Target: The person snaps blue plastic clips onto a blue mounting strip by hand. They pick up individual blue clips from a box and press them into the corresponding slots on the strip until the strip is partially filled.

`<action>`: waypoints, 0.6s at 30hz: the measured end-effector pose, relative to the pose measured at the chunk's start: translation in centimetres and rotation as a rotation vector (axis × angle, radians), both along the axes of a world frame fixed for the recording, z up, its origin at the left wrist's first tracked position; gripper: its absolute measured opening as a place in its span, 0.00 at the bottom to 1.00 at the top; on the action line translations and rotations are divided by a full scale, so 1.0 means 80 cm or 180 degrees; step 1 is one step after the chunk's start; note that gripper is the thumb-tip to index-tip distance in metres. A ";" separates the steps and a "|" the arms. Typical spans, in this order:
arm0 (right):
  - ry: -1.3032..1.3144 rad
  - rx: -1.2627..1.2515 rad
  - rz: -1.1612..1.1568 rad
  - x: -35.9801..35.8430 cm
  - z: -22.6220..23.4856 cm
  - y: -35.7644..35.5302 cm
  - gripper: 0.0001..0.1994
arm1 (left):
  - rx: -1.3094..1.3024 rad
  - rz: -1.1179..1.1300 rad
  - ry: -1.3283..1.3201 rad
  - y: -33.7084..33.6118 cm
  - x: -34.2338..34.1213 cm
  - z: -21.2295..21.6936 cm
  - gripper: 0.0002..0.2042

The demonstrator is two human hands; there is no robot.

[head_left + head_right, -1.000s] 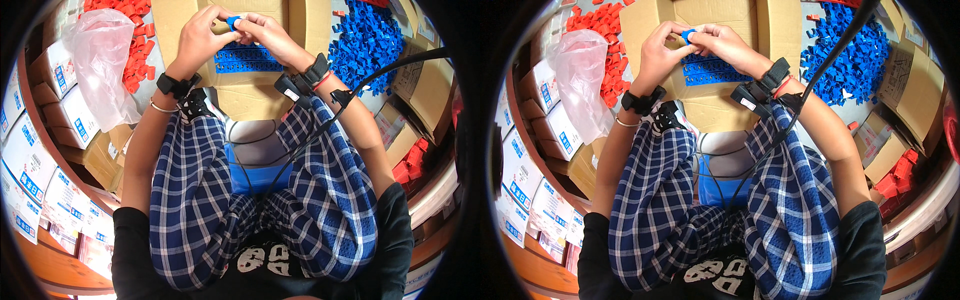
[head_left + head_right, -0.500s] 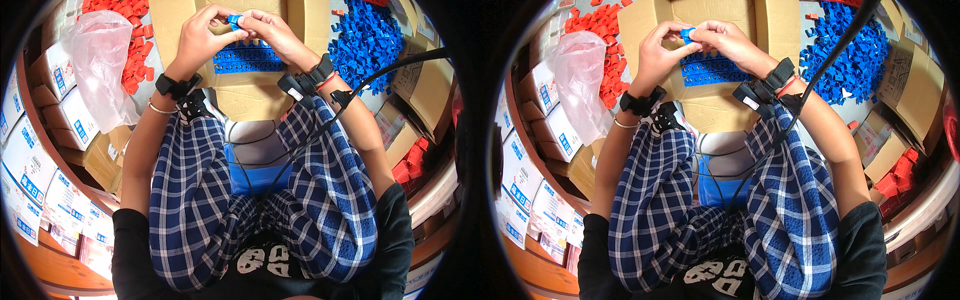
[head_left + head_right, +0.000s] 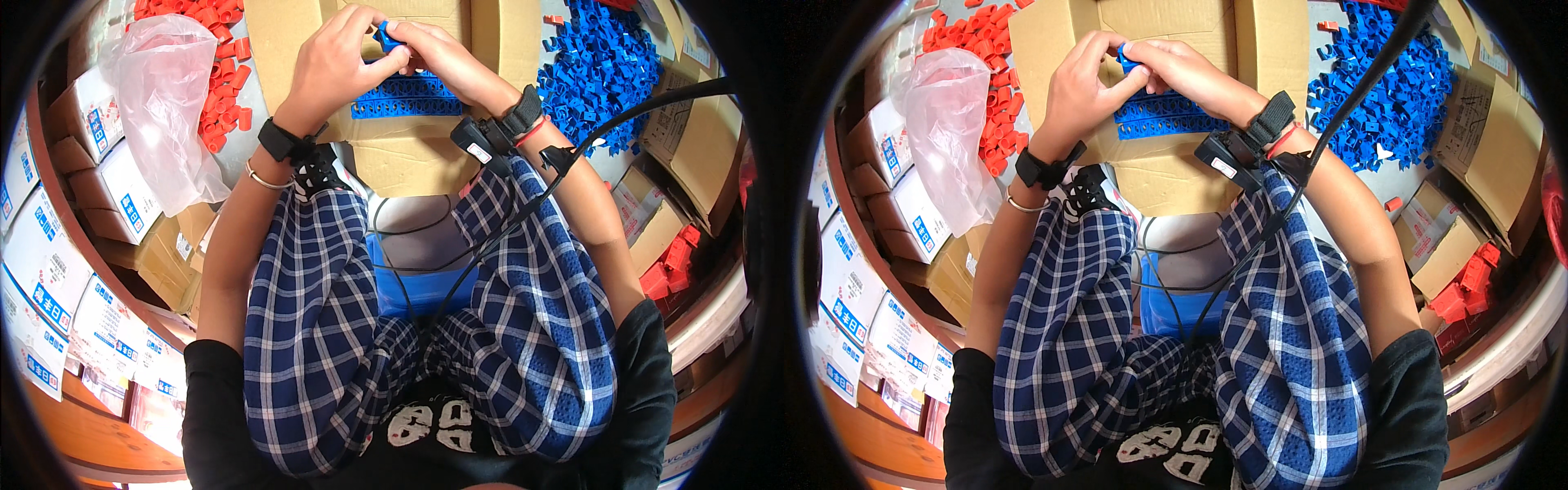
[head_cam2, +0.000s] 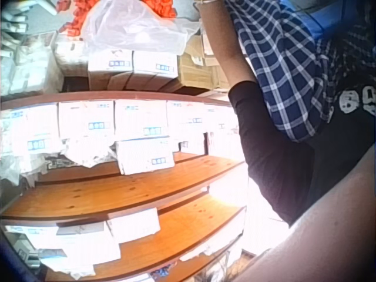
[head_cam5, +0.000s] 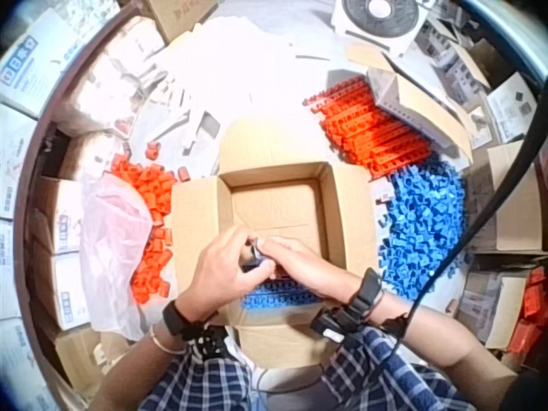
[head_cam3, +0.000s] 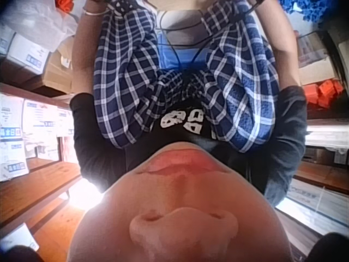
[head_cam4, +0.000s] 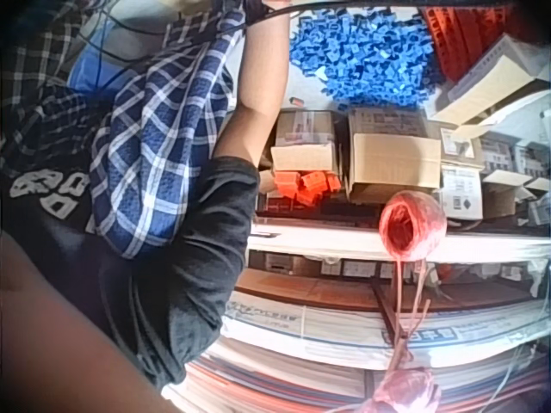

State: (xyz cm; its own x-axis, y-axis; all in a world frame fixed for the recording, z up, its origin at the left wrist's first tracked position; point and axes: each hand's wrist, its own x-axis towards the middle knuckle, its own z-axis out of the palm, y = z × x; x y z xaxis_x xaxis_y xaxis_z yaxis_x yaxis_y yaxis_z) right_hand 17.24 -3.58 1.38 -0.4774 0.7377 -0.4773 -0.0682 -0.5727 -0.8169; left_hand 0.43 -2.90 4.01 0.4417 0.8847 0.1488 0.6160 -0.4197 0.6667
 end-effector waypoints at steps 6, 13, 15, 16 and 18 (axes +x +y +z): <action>-0.0104 0.0396 -0.0479 -0.012 0.012 -0.001 0.16 | 0.0401 0.0238 0.0015 0.002 -0.001 0.006 0.16; 0.0117 0.0051 -0.0638 -0.019 0.003 -0.009 0.16 | 0.0500 0.0153 0.0245 0.005 -0.004 0.007 0.16; 0.0251 -0.0053 -0.0407 -0.014 0.001 -0.007 0.18 | 0.0458 0.0105 0.0182 0.005 -0.003 0.004 0.16; 0.0253 -0.0055 -0.0406 -0.016 0.005 -0.007 0.18 | 0.0414 0.0060 0.0126 0.005 -0.004 0.003 0.16; 0.0313 0.0003 -0.0406 -0.021 0.014 -0.008 0.17 | 0.0401 0.0004 0.0161 0.004 -0.006 0.003 0.16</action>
